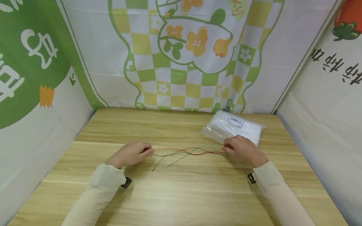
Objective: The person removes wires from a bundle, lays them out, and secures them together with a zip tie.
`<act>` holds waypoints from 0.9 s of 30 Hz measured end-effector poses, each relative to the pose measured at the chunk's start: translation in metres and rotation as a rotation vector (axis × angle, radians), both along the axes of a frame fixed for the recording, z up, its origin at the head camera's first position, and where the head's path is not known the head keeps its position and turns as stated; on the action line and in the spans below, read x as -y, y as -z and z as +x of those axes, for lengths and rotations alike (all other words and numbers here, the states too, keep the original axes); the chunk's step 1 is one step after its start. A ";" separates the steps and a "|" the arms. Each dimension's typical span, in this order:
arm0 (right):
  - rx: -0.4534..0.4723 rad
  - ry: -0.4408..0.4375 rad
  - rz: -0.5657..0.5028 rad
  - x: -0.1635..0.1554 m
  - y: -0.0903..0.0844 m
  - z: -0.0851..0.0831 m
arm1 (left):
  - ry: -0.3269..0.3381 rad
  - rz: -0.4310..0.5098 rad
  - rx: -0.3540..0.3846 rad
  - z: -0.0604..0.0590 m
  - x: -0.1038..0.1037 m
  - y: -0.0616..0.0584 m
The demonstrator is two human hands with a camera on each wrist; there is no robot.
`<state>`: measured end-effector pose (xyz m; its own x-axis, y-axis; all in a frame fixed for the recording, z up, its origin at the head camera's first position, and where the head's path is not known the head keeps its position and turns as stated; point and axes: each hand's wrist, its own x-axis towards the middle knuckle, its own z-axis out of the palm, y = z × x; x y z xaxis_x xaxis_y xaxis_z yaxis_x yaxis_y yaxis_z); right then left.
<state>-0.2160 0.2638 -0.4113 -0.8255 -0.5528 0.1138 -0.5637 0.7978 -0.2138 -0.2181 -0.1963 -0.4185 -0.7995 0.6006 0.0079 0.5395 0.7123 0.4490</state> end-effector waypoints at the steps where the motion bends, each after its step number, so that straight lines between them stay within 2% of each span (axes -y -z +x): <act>1: 0.001 -0.006 -0.005 0.001 -0.001 0.000 | 0.005 -0.001 -0.006 0.000 -0.003 -0.001; 6: -0.008 -0.051 -0.031 0.011 -0.004 0.001 | 0.034 0.004 -0.031 0.001 -0.020 -0.006; 11: -0.065 -0.115 -0.040 0.025 -0.007 0.002 | 0.084 0.025 -0.049 0.001 -0.037 -0.012; 23: -0.150 -0.236 -0.061 0.061 -0.019 0.009 | 0.195 0.090 -0.048 0.003 -0.074 -0.022; 27: -0.156 -0.261 -0.071 0.074 -0.022 0.013 | 0.209 0.100 -0.035 0.004 -0.085 -0.023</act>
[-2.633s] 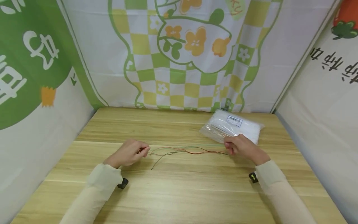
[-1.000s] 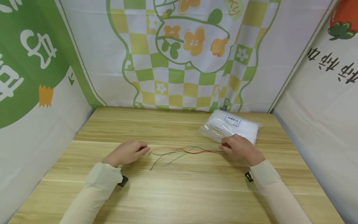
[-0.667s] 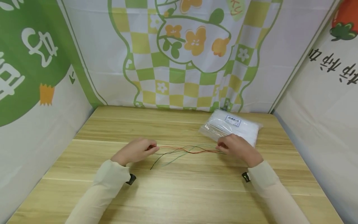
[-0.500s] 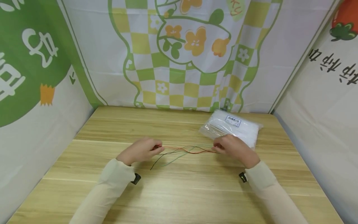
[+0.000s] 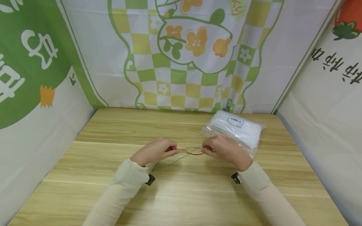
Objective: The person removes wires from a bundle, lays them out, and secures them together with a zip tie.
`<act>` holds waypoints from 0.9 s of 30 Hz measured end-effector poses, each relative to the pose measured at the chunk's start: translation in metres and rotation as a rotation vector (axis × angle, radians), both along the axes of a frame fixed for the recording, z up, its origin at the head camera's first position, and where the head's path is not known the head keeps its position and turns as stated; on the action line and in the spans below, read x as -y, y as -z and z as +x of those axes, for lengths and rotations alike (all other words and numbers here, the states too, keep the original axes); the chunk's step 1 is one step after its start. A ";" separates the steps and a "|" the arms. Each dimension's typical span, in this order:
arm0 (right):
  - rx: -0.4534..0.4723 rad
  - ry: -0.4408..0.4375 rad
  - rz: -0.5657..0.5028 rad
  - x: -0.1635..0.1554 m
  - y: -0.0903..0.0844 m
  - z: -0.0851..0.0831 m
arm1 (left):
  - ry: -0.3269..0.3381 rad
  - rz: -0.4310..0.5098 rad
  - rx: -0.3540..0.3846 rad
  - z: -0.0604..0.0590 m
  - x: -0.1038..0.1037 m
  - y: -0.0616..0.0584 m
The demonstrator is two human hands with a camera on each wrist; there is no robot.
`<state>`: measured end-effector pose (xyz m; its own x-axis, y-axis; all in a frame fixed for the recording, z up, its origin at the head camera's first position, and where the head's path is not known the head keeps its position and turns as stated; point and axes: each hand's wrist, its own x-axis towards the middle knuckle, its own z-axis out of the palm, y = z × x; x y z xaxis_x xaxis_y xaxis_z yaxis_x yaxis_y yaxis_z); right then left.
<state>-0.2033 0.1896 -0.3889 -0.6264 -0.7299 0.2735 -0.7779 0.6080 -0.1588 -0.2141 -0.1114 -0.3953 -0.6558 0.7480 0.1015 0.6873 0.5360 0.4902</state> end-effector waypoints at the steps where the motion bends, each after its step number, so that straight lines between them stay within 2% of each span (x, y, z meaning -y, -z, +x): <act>1: -0.003 -0.007 0.000 0.003 -0.001 0.001 | 0.005 -0.001 -0.007 0.000 -0.003 0.000; 11: -0.056 -0.080 0.010 0.029 -0.006 0.010 | 0.071 0.017 -0.058 -0.001 -0.028 0.004; 20: -0.044 -0.136 -0.016 0.035 -0.004 0.012 | 0.105 -0.014 -0.038 0.001 -0.040 0.009; 27: -0.020 -0.203 -0.084 0.029 -0.006 0.009 | 0.160 -0.006 0.016 0.003 -0.039 0.014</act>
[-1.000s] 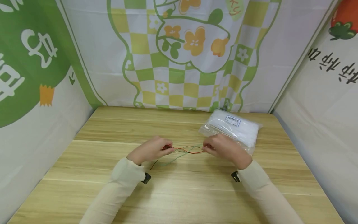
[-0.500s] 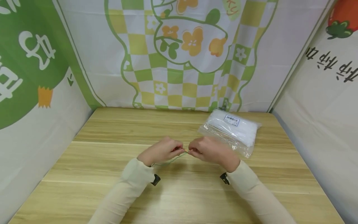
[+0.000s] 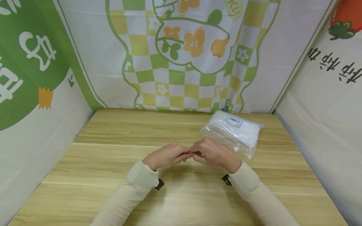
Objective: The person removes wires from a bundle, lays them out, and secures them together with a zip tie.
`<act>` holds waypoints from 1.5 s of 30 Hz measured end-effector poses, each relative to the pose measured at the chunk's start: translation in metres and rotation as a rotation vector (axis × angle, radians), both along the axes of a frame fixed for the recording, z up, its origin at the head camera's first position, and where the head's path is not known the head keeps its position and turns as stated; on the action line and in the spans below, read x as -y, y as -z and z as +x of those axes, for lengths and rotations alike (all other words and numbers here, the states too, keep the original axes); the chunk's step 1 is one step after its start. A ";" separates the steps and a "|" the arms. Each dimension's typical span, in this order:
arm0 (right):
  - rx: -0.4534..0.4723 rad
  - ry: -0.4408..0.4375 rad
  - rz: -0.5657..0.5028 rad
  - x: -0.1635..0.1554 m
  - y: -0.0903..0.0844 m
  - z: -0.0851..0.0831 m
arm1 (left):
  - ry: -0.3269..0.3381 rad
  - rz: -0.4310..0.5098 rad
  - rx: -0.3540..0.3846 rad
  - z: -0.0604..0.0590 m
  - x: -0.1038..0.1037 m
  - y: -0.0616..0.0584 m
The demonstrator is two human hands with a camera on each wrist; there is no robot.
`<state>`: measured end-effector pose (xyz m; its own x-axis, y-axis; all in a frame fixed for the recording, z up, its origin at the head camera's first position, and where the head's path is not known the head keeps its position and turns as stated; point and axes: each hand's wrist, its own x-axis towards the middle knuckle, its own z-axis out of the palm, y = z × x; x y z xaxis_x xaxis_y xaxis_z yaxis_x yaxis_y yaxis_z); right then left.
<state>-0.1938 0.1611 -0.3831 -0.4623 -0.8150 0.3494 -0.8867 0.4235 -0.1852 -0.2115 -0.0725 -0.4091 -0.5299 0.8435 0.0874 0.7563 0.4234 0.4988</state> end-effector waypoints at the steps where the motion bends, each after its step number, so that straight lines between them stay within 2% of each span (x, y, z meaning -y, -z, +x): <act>1: 0.005 -0.003 -0.015 -0.002 0.000 -0.001 | -0.004 -0.004 0.006 0.000 0.002 0.000; 5: -0.001 0.018 -0.028 -0.010 0.001 -0.004 | -0.030 -0.018 0.025 0.003 0.008 0.000; 10: -0.014 0.076 0.044 -0.007 0.007 -0.003 | -0.024 -0.002 0.022 0.004 0.005 0.000; 12: -0.023 0.076 0.055 -0.005 0.009 -0.002 | -0.013 0.012 0.025 0.003 0.002 0.002; 15: -0.030 0.042 0.042 -0.006 0.009 0.000 | -0.005 0.028 0.066 0.002 0.001 0.005; 17: -0.042 0.024 0.028 -0.012 0.008 -0.002 | -0.015 0.035 0.101 0.001 0.006 0.006; 20: -0.069 0.058 0.010 -0.025 0.007 -0.004 | -0.052 0.036 0.143 0.000 0.019 0.009; 25: -0.084 0.110 0.010 -0.043 0.008 -0.004 | -0.046 0.028 0.146 -0.003 0.038 0.008; 28: -0.090 0.129 0.030 -0.048 0.007 -0.002 | -0.031 0.045 0.163 -0.004 0.043 0.005; 35: -0.095 0.232 0.112 -0.065 0.006 0.003 | -0.088 0.073 0.251 -0.003 0.057 0.003; 40: -0.121 0.298 0.137 -0.080 0.007 0.005 | -0.131 0.051 0.233 -0.004 0.069 0.003; 45: -0.075 0.336 0.149 -0.090 0.006 0.004 | -0.116 0.053 0.187 -0.005 0.081 0.003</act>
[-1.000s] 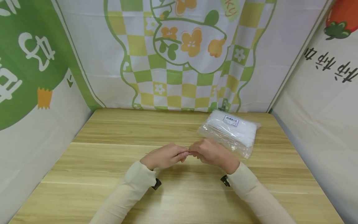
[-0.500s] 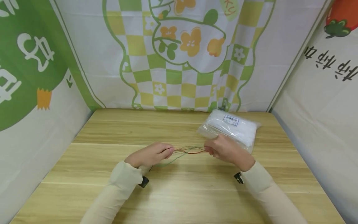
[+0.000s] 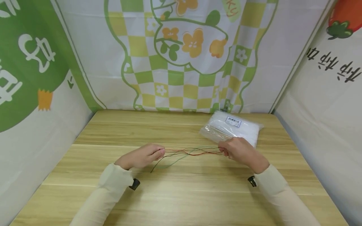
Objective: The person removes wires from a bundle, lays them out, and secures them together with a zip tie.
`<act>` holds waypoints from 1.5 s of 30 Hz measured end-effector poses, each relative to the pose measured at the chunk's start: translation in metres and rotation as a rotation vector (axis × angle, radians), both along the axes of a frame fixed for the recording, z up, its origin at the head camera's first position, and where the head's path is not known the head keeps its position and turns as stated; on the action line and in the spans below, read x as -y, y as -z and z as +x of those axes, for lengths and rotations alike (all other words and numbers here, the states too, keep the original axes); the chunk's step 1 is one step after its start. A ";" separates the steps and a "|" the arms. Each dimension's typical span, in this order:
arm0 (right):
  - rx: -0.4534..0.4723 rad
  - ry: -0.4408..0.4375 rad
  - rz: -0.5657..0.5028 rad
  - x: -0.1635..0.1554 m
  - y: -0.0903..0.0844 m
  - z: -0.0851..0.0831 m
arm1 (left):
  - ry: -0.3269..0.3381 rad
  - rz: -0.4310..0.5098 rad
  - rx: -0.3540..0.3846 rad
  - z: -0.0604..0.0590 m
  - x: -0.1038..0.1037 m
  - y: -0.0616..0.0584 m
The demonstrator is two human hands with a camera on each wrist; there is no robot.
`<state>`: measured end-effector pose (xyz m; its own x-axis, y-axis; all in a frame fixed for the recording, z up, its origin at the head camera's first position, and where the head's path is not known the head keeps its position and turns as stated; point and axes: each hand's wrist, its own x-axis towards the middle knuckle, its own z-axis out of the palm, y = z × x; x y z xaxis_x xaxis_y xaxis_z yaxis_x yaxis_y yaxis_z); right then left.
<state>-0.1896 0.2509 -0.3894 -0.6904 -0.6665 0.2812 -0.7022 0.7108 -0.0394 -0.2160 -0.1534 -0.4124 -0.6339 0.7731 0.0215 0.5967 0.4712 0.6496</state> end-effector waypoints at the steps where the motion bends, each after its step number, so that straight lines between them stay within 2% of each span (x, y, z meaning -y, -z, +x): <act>1: 0.008 -0.001 -0.002 -0.001 0.000 -0.001 | 0.008 0.006 -0.003 0.000 0.001 0.000; 6: 0.028 0.001 -0.015 -0.005 0.001 -0.004 | 0.009 0.012 -0.010 -0.001 0.006 0.002; 15: 0.084 0.041 -0.028 -0.015 0.004 -0.009 | -0.041 0.010 0.039 -0.001 0.017 0.000; 22: 0.107 0.044 -0.024 -0.024 0.004 -0.013 | -0.032 0.030 0.056 0.000 0.029 0.001; 31: 0.164 0.032 -0.052 -0.027 0.001 -0.014 | -0.007 0.034 0.003 0.000 0.033 -0.001; 39: 0.221 0.044 -0.127 -0.019 0.008 -0.017 | -0.133 0.065 -0.040 -0.002 0.040 0.004; 45: 0.130 0.021 -0.095 -0.014 0.009 -0.017 | -0.156 0.110 -0.085 -0.002 0.046 0.012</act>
